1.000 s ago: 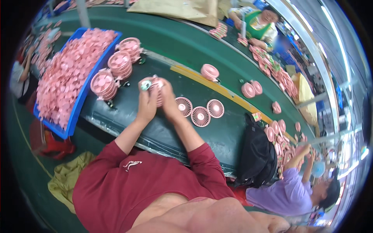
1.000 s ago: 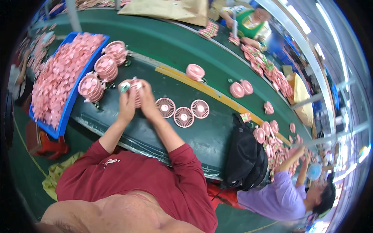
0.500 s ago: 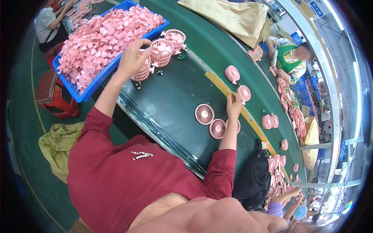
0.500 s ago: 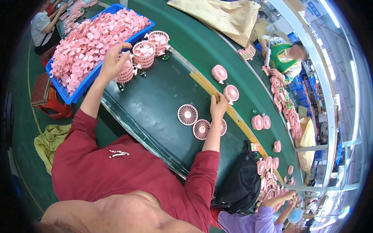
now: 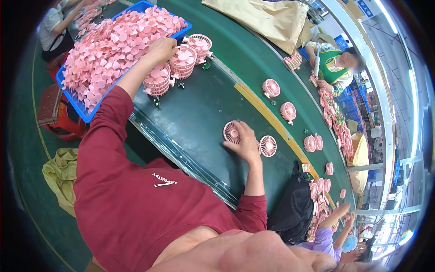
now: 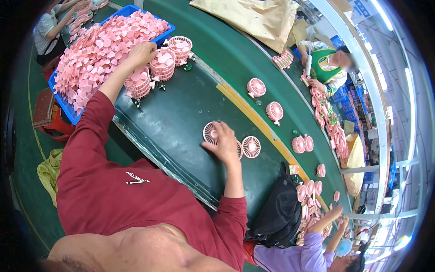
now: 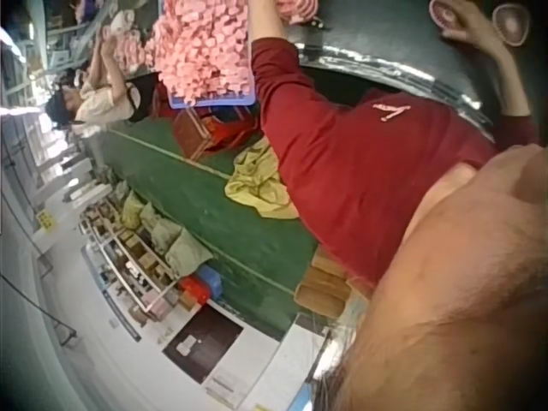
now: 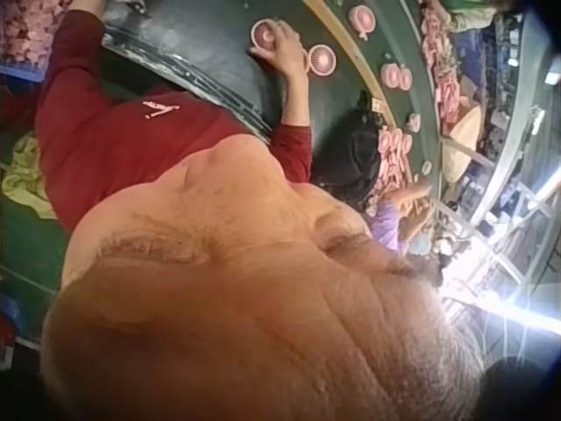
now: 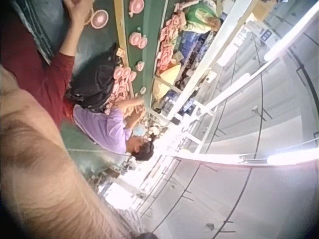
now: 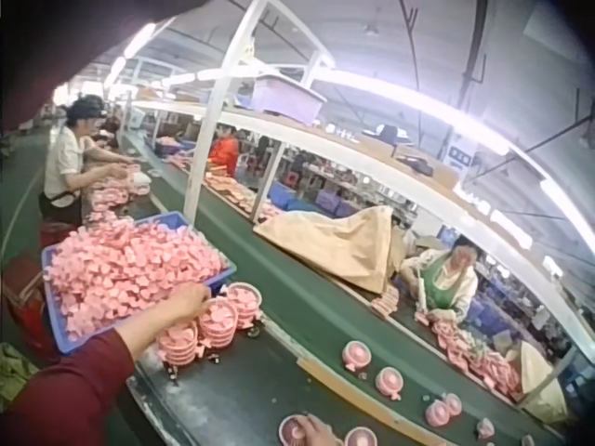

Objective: The person assembles handheld mini fans by fitting and pressing plastic protective grilles onto the fan motor bodies by hand, then places the assembled units along the conveyor line.

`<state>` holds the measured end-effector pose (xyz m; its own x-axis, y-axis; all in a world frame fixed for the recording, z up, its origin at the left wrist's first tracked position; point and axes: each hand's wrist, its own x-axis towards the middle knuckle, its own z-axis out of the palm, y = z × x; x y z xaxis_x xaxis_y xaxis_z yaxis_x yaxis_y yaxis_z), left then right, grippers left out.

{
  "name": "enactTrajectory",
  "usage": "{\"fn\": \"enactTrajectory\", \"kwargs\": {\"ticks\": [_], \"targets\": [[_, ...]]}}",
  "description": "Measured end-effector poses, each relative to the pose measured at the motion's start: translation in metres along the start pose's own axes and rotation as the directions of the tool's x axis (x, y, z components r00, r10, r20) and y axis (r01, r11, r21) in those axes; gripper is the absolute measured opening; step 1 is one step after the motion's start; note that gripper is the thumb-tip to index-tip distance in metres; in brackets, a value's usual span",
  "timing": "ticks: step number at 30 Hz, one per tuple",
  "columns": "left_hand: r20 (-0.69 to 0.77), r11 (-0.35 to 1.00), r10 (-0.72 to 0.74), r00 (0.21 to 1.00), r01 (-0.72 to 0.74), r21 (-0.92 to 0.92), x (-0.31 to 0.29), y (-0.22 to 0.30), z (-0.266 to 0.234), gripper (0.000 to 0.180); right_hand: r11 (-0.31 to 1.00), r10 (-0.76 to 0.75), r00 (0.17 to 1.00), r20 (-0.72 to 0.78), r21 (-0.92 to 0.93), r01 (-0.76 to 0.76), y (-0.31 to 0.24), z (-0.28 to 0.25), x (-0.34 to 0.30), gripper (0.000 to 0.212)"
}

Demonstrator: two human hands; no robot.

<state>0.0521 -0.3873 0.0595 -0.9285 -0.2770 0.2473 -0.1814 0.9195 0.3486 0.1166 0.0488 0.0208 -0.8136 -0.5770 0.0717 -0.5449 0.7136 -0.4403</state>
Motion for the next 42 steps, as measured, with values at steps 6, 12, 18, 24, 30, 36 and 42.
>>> {"fn": "enactTrajectory", "kwargs": {"ticks": [6,12,18,24,30,36,42], "targets": [[-0.257,0.993,0.044,0.965,-0.071,-0.099,-0.013,0.018,-0.014,0.023,0.998,-0.065,0.989,-0.133,0.014,0.067,0.007,0.009,-0.003,0.057],[-0.345,0.623,0.14,0.928,-0.353,-0.698,-0.058,0.087,0.019,0.024,0.554,0.204,0.926,-0.319,0.817,0.159,-0.035,-0.019,0.017,0.024],[0.253,-0.119,0.111,0.961,0.266,-0.957,-0.131,0.135,0.08,0.033,0.486,0.199,0.951,-0.236,0.866,0.113,-0.065,-0.014,0.026,0.024],[0.468,-0.556,0.368,0.804,0.593,-0.582,-0.164,0.157,0.1,0.04,0.886,0.096,0.916,-0.39,0.454,0.1,-0.049,0.003,0.025,0.047],[0.548,-0.645,0.393,0.738,0.646,-0.408,-0.163,0.166,0.096,0.051,0.988,-0.078,0.938,-0.339,0.097,0.117,-0.054,0.02,0.022,0.056],[0.493,-0.648,0.055,0.868,0.406,-0.644,-0.166,0.18,0.102,0.036,0.976,-0.09,0.941,-0.327,0.158,0.149,-0.054,0.033,0.025,0.079],[0.118,-0.254,-0.067,0.991,0.098,-0.962,-0.172,0.2,0.108,0.032,0.85,0.016,0.9,-0.436,0.48,0.218,-0.056,0.05,0.031,0.07]]}}
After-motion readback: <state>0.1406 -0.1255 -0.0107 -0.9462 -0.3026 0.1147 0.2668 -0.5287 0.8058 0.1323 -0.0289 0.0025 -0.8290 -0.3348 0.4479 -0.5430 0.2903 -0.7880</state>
